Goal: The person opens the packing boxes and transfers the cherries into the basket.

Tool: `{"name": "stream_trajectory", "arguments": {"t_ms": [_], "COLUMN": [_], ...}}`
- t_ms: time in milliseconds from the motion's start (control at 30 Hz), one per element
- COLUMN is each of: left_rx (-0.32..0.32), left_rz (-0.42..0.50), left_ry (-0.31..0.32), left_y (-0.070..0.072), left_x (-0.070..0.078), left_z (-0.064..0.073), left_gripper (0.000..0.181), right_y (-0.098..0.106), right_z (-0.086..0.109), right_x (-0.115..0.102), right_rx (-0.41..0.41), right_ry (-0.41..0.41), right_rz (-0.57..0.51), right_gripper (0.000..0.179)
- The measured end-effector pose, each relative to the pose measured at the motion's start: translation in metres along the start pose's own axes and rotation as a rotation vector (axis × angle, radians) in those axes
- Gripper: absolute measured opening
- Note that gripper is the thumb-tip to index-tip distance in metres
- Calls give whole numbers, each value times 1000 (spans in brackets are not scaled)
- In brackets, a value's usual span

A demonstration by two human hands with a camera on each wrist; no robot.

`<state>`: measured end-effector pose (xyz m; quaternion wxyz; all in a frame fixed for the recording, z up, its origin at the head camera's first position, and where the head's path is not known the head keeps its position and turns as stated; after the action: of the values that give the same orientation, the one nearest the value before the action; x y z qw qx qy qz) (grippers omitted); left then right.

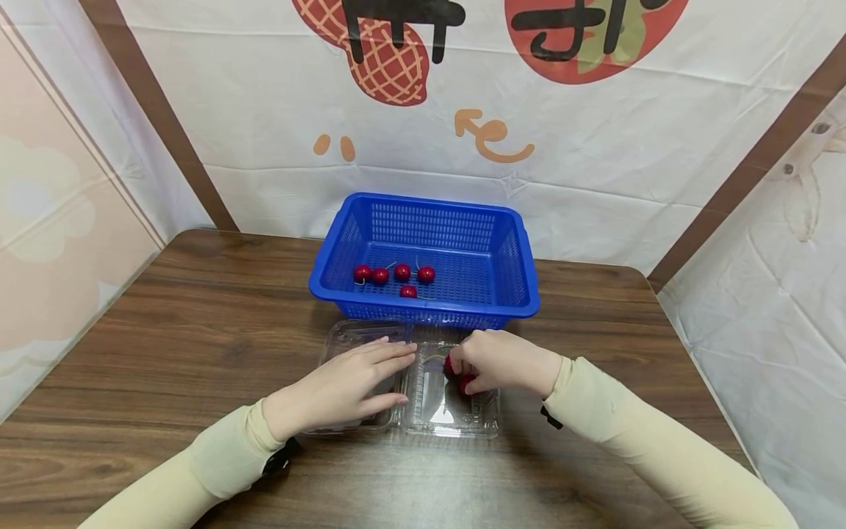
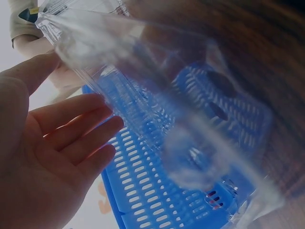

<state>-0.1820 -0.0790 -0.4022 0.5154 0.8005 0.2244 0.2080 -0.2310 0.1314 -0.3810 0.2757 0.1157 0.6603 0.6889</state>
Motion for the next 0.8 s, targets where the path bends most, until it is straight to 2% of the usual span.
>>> {"name": "stream_trajectory", "arguments": {"t_ms": [400, 800], "left_rx": [2, -21], "left_rz": [14, 2], "left_ry": [1, 6], "left_y": [0, 0], "left_x": [1, 0], "left_z": [-1, 0], "left_gripper": [56, 63], "right_y": [-8, -11], "right_z": [-5, -7], "right_x": [0, 3], "right_rx": [-35, -3], "right_ry": [3, 2], "right_rz": [18, 25], "right_gripper": [21, 23]}}
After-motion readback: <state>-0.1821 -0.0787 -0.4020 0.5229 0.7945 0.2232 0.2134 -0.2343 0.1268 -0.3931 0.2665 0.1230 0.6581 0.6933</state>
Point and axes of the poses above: each hand's wrist, its own z-axis away from the middle knuckle, its own y-axis out of the back of the hand, x = y × z, the point moved 3 cm from there along -z, towards the middle knuckle, and after that the axes turned 3 degrees about x, right-handed, at the moved point
